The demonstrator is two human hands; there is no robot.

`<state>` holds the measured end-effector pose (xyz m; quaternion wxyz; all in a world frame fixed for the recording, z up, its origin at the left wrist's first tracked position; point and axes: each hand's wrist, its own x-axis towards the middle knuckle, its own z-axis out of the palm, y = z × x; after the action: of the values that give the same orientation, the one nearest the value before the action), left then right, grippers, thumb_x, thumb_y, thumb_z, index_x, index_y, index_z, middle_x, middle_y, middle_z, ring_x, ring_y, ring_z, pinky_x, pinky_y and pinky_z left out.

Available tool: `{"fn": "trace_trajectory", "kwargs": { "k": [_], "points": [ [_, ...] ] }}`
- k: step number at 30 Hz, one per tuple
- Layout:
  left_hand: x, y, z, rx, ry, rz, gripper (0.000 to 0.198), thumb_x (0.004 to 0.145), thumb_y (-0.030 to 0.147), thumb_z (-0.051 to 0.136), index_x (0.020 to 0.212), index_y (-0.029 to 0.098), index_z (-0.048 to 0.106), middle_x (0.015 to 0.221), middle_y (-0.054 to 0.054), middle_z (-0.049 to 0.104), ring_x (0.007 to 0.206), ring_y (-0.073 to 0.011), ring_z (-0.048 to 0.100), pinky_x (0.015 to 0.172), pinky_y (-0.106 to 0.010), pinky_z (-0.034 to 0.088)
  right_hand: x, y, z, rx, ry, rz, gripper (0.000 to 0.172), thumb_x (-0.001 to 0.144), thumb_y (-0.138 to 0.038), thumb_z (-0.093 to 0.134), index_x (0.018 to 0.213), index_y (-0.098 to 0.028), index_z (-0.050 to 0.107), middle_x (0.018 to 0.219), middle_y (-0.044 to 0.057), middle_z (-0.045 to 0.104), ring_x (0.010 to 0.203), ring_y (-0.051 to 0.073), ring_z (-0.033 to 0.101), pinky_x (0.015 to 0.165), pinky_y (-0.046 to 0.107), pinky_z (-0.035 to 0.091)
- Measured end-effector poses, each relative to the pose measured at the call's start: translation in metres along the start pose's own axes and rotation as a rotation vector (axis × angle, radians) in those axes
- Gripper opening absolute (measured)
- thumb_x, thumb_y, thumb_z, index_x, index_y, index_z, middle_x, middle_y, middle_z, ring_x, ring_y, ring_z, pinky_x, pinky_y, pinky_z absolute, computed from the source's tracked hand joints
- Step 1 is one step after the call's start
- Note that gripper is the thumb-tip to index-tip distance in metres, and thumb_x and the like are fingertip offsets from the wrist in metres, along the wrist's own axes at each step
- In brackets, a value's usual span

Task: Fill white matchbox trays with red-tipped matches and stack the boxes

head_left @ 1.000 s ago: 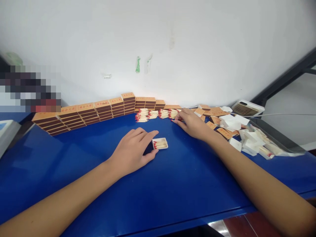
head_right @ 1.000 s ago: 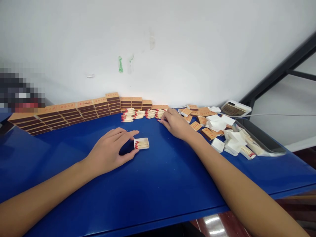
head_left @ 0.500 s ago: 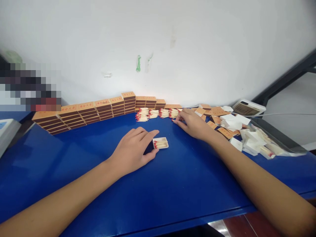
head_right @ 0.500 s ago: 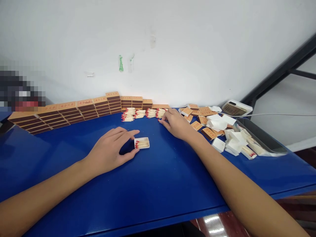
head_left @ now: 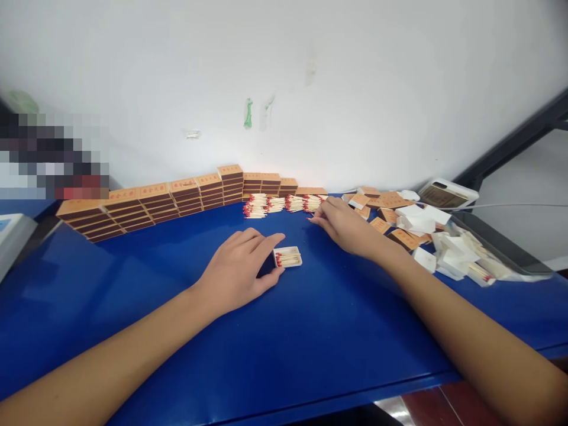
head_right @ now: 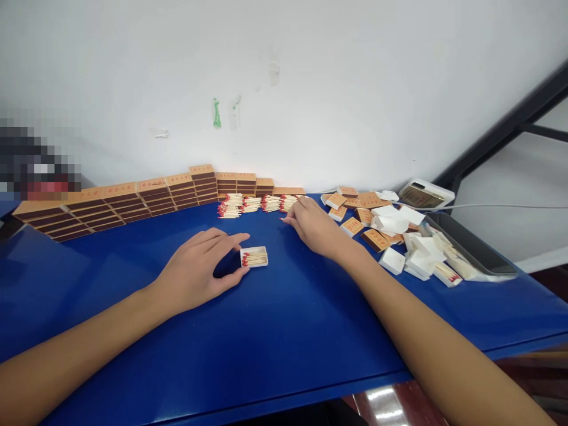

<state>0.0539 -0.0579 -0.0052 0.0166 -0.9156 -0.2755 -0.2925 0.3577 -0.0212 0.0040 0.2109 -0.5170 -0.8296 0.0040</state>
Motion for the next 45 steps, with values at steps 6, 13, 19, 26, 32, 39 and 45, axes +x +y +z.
{"fn": "trace_trajectory", "kwargs": {
  "k": [6,13,19,26,32,39,45],
  "points": [
    [0.001,0.001,0.0,-0.02,0.005,-0.004,0.046,0.1,0.032,0.069,0.14,0.014,0.057,0.103,-0.007,0.078,0.1,-0.027,0.069,0.09,-0.044,0.057,-0.009,-0.069,-0.012,0.265,-0.066,-0.156,0.016,0.111,-0.03,0.048,0.1,-0.023,0.056,0.103,0.009,0.06,0.097,0.025,0.056,0.086,0.039,0.049],
    [0.0,0.0,0.001,-0.018,0.006,-0.021,0.056,0.097,0.03,0.072,0.147,0.016,0.05,0.106,-0.007,0.078,0.1,-0.0266,0.069,0.089,-0.043,0.057,-0.013,-0.079,0.002,0.161,-0.116,-0.251,0.017,0.111,-0.024,0.045,0.098,-0.022,0.056,0.105,0.01,0.061,0.093,0.025,0.055,0.085,0.042,0.049],
    [0.0,0.001,0.001,-0.029,-0.005,-0.032,0.056,0.098,0.031,0.07,0.149,0.018,0.048,0.107,-0.007,0.078,0.101,-0.0265,0.07,0.09,-0.043,0.057,-0.015,-0.079,-0.007,0.146,-0.134,-0.241,0.014,0.11,-0.028,0.052,0.101,-0.022,0.061,0.107,0.011,0.062,0.098,0.026,0.058,0.085,0.042,0.051],
    [-0.002,0.0,0.002,-0.039,-0.013,-0.04,0.056,0.099,0.032,0.069,0.15,0.02,0.048,0.106,-0.007,0.078,0.103,-0.0271,0.07,0.091,-0.044,0.057,-0.019,-0.071,-0.012,0.118,-0.164,-0.22,0.013,0.108,-0.026,0.054,0.1,-0.023,0.064,0.104,0.009,0.061,0.097,0.026,0.06,0.082,0.04,0.051],
    [-0.001,0.0,0.002,-0.032,-0.007,-0.032,0.057,0.098,0.03,0.071,0.149,0.017,0.049,0.105,-0.007,0.078,0.102,-0.0274,0.07,0.091,-0.045,0.058,-0.021,-0.072,-0.006,0.086,-0.169,-0.218,0.017,0.11,-0.026,0.049,0.1,-0.021,0.061,0.106,0.011,0.06,0.095,0.026,0.06,0.083,0.041,0.052],
    [-0.001,0.0,0.001,-0.041,-0.022,-0.044,0.056,0.099,0.031,0.069,0.15,0.02,0.049,0.107,-0.007,0.078,0.103,-0.0273,0.07,0.091,-0.044,0.057,-0.024,-0.072,-0.007,0.148,-0.205,-0.205,0.017,0.111,-0.03,0.051,0.1,-0.023,0.062,0.104,0.008,0.061,0.096,0.025,0.062,0.081,0.039,0.051],
    [0.0,0.0,0.001,-0.04,-0.015,-0.03,0.056,0.099,0.031,0.069,0.15,0.019,0.048,0.105,-0.007,0.078,0.102,-0.0273,0.07,0.091,-0.045,0.058,-0.02,-0.074,-0.008,0.18,-0.188,-0.189,0.015,0.11,-0.03,0.052,0.101,-0.023,0.061,0.105,0.008,0.062,0.093,0.023,0.062,0.08,0.036,0.05]
  ]
}}
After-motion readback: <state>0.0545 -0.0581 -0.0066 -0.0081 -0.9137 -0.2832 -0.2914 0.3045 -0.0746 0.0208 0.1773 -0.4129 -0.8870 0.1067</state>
